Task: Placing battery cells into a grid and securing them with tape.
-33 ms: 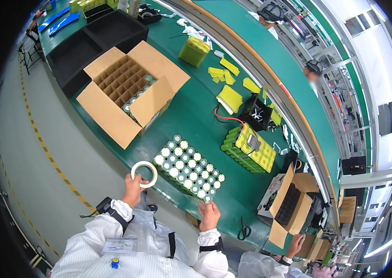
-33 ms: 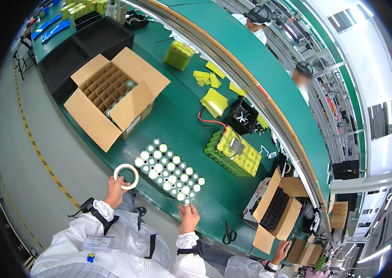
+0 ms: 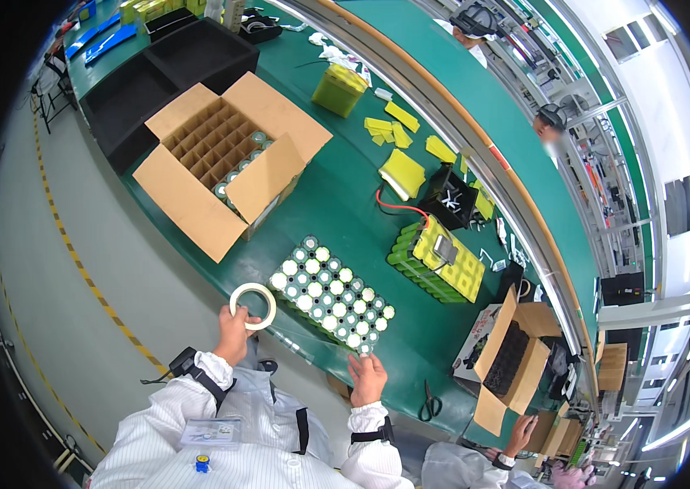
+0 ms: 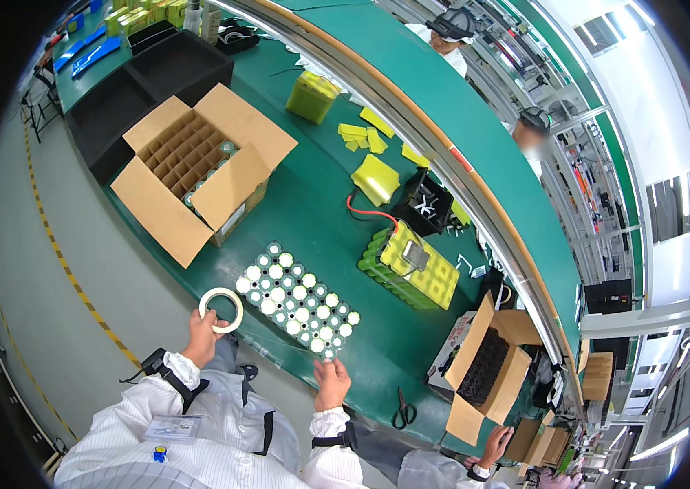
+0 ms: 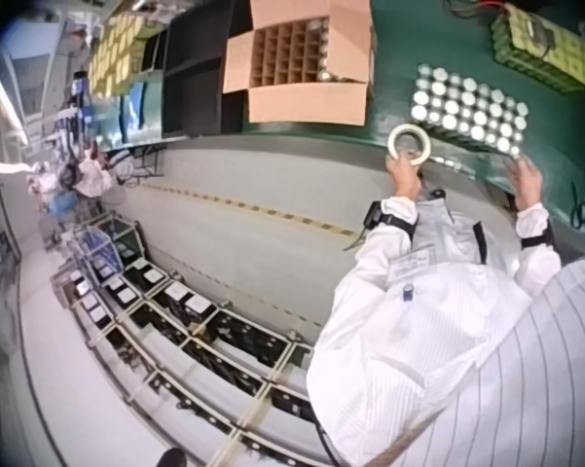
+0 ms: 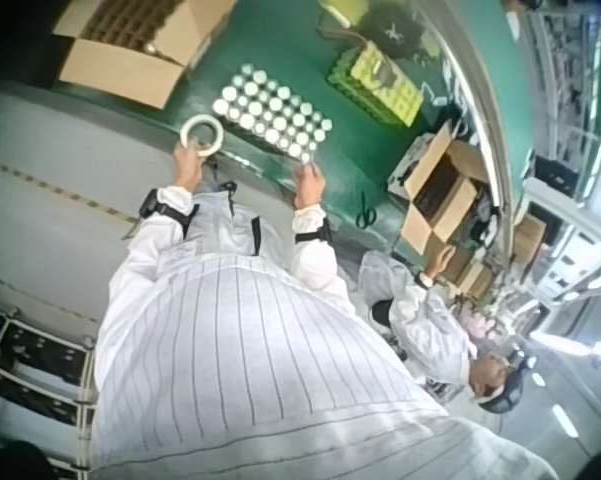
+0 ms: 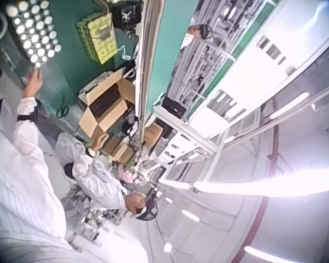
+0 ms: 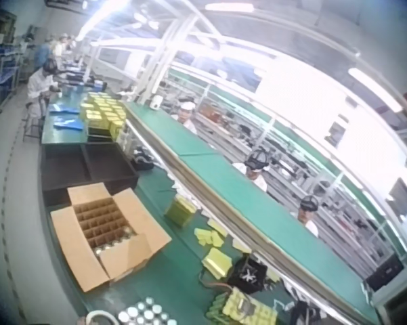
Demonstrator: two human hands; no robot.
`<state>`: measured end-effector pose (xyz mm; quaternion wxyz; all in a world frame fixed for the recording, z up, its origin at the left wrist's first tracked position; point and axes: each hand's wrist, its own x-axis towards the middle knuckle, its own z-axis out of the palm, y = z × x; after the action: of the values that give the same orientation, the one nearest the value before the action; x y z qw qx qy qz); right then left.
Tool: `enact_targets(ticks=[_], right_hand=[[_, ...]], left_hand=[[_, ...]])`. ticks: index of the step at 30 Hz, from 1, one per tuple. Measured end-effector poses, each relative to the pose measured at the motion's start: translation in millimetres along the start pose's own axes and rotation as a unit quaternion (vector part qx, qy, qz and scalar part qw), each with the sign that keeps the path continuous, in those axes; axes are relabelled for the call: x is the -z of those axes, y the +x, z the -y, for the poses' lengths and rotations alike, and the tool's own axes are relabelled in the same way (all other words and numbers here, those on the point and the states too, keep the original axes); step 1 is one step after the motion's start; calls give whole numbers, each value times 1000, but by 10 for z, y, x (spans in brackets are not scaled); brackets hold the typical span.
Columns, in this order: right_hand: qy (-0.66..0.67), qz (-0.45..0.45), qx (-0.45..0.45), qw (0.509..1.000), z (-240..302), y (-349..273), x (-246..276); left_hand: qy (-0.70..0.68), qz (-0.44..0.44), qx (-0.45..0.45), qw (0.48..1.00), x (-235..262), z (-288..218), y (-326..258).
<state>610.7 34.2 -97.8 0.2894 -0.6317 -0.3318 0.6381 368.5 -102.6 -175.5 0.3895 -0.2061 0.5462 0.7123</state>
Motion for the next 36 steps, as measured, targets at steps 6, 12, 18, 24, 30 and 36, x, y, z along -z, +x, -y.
enact_targets(ticks=[6,12,18,24,30,36], right_hand=[[8,21,-11,1000,17,67,21],[4,23,-15,1000,65,34,-20],[17,-1,-15,1000,52,34,-48],[12,5,-20,1000,64,31,-64],[11,9,-20,1000,80,5,-59],[-11,26,-22,999,113,8,-37]], left_hand=[[-28,14,-28,999,-70,-63,87],[-98,-13,-44,994,-127,-130,128],[-159,-28,-30,986,-198,-153,305],[-160,-37,-21,986,-259,-160,436],[-113,-53,8,992,-257,-246,412],[-114,-18,-16,993,-233,-300,373]])
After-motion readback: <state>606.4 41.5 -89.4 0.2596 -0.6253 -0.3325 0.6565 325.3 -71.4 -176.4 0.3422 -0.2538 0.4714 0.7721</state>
